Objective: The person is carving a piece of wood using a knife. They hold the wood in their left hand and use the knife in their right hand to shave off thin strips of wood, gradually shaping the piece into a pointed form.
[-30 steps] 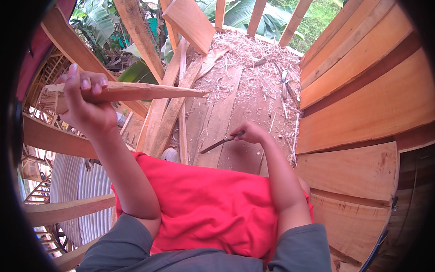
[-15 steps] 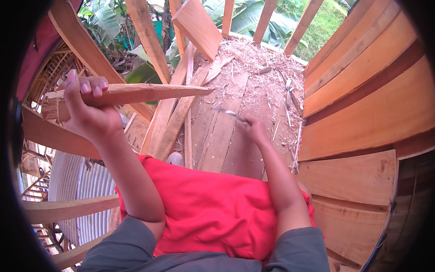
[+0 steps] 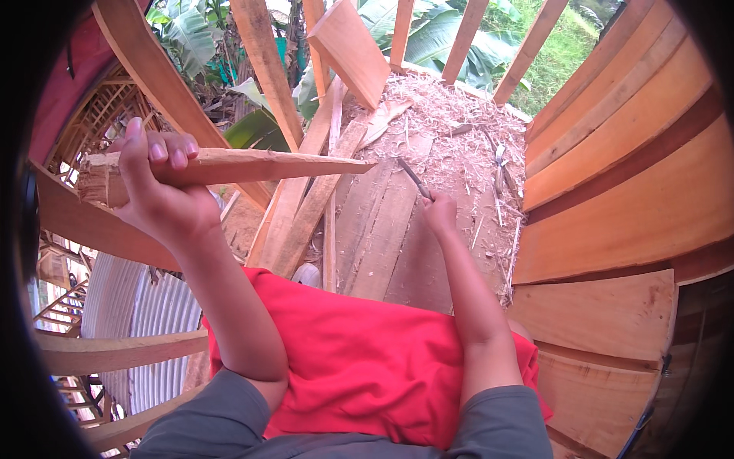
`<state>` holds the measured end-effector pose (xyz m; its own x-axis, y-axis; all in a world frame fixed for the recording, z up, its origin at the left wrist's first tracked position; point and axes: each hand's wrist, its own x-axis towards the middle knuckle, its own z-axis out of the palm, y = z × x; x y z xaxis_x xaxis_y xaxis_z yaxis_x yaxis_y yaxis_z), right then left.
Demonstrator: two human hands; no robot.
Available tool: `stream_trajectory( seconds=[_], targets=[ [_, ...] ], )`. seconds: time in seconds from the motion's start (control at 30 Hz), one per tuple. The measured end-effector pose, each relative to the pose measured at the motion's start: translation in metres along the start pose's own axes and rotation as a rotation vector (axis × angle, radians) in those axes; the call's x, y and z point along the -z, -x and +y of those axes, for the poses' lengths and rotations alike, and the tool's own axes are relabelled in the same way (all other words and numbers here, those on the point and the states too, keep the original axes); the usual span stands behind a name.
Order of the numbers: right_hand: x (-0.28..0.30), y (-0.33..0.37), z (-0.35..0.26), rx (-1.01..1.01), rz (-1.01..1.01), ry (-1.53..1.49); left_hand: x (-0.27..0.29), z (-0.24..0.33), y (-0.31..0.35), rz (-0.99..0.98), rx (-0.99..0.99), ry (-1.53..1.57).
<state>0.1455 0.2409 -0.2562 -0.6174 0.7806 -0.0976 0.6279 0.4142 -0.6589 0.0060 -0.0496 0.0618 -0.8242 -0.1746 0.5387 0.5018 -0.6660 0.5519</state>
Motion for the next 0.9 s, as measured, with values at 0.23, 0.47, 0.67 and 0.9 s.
stream_trajectory(
  seconds=[0.23, 0.47, 0.67, 0.9],
  targets=[
    [0.004, 0.007, -0.014, 0.26, -0.501, 0.089, 0.003, -0.002, -0.002, 0.017, -0.041, -0.023],
    [-0.004, -0.006, 0.001, -0.001, 0.033, -0.053, 0.0, -0.003, 0.001, -0.001, -0.012, -0.02],
    [0.001, 0.007, -0.017, 0.269, -0.6, 0.086, 0.004, -0.006, -0.002, 0.005, -0.012, -0.026],
    [-0.013, 0.01, -0.027, -0.055, 0.087, -0.058, 0.003, -0.005, 0.002, -0.022, 0.009, -0.042]
  ],
)
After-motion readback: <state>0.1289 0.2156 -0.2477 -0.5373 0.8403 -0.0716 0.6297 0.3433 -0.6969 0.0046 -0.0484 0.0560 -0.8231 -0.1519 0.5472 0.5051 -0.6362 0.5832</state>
